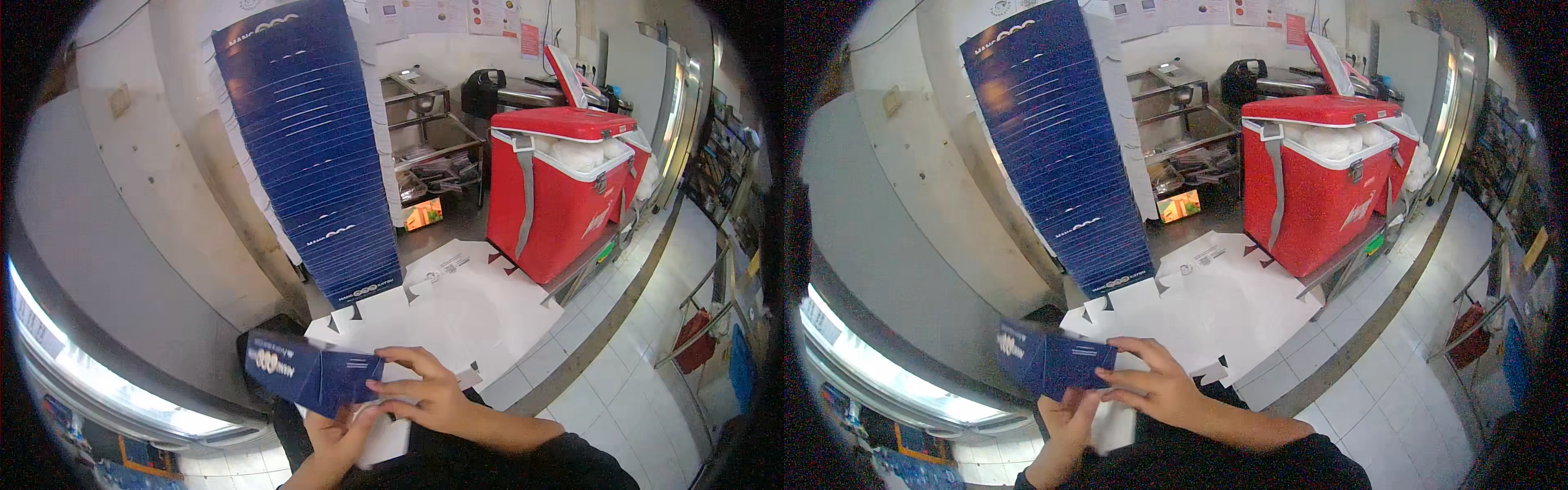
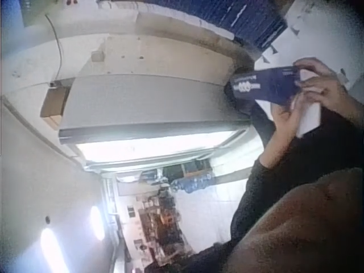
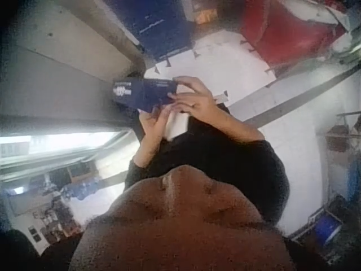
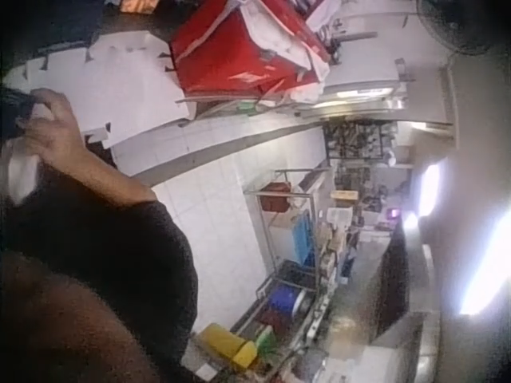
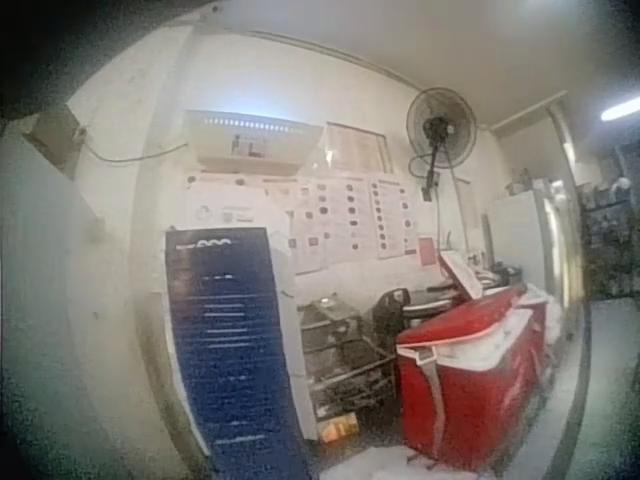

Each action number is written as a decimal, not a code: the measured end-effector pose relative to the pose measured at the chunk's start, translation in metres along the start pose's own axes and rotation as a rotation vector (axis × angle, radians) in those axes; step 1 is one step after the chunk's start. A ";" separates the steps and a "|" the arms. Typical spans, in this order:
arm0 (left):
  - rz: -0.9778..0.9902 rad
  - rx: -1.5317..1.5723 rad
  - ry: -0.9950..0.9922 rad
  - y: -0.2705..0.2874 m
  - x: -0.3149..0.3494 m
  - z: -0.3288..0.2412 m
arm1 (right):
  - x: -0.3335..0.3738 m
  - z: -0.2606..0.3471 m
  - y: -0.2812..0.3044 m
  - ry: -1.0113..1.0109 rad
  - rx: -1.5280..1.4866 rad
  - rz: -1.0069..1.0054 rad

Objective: The recorder is assembling and stacking cardboard food boxes on a kitchen work surface.

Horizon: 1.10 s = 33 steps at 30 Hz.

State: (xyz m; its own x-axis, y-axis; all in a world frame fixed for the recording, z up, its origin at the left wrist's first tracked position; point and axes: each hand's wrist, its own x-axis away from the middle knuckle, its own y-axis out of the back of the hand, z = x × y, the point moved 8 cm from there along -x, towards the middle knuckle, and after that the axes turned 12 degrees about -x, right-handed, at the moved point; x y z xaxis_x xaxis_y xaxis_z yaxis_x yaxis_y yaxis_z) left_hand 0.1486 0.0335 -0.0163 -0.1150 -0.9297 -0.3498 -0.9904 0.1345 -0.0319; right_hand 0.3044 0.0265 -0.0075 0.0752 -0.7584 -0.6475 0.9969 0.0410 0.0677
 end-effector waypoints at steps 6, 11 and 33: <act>0.419 -1.032 -0.318 -0.001 -0.008 0.016 | -0.010 0.010 0.010 0.091 0.317 0.124; 0.610 -1.302 -0.255 -0.004 0.001 0.025 | 0.003 -0.029 0.004 0.063 0.278 0.321; 0.614 -1.134 -0.544 0.018 -0.003 -0.037 | -0.029 -0.003 0.024 0.018 0.322 0.435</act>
State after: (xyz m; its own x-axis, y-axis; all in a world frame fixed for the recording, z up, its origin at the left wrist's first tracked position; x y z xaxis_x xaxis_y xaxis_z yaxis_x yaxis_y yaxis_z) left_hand 0.1286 0.0260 0.0187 -0.7621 -0.5415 -0.3549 -0.3454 -0.1236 0.9303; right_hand 0.3260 0.0514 0.0102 0.4822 -0.7046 -0.5206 0.8160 0.1450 0.5595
